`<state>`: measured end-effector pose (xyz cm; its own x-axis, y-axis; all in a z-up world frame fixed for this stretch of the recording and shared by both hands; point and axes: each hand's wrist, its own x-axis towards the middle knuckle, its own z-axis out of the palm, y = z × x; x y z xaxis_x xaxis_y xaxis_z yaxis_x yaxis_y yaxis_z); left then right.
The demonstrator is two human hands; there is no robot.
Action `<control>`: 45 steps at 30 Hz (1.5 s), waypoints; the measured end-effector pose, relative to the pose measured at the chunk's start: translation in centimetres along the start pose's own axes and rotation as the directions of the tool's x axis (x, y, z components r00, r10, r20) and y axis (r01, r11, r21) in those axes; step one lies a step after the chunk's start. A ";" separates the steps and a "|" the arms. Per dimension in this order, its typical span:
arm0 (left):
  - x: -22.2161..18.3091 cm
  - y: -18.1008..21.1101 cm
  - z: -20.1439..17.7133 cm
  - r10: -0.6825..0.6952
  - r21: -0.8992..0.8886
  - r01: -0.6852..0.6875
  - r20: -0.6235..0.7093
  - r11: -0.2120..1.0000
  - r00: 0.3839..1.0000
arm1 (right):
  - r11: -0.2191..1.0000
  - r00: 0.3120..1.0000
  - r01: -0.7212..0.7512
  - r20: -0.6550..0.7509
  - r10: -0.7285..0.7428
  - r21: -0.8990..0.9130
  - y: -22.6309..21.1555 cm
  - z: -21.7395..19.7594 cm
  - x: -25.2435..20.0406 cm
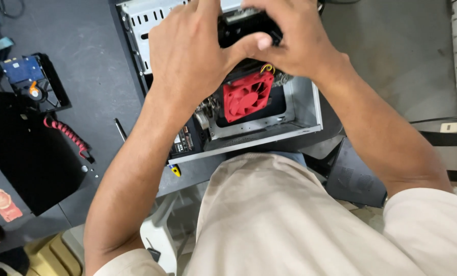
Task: Reinstalling a motherboard into a computer case and securing it with screws.
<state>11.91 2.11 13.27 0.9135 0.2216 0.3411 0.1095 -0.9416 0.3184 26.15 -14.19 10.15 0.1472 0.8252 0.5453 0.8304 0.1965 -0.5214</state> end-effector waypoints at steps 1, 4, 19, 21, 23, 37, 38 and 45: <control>-0.2 -0.1 0.3 -0.017 -0.010 0.017 0.009 1.000 1.000 | 0.998 0.999 -0.023 0.030 0.025 -0.056 0.2 -0.1 -0.6; -0.6 -0.5 0.9 -0.026 -0.029 0.026 0.013 0.999 1.000 | 0.992 0.992 -0.066 0.103 0.077 -0.112 0.3 -0.7 -2.0; -1.3 -0.6 2.7 0.095 0.047 -0.088 -0.177 0.995 0.980 | 0.904 0.981 -0.031 0.159 0.109 -0.426 2.3 -1.8 -3.5; -1.7 0.3 1.4 0.102 0.090 -0.088 -0.163 0.992 0.981 | 0.897 0.989 -0.010 0.127 0.074 -0.442 2.6 -1.5 -3.7; -2.0 2.4 -1.3 0.165 0.325 -0.104 -0.168 0.940 0.972 | 0.909 0.998 0.005 0.065 0.024 -0.416 2.7 -1.8 -3.5; -14.7 1.4 27.4 -0.160 0.158 0.079 0.605 0.984 0.780 | 0.917 0.997 -0.008 0.070 0.039 -0.399 4.4 -1.2 -3.8; -14.9 1.0 29.4 -0.185 0.268 0.054 0.492 0.962 0.851 | 0.919 0.997 -0.006 0.070 0.037 -0.395 4.5 -1.1 -3.6; -15.8 2.6 22.6 -0.293 0.370 0.027 0.688 0.929 0.664 | 0.901 0.986 0.060 0.166 0.013 -0.430 4.3 0.2 -4.1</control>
<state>6.61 -9.55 -11.25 0.8442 0.2490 -0.4748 0.2712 -0.9623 -0.0224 29.06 -16.65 5.53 0.0670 0.9041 0.4221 0.9879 -0.0008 -0.1551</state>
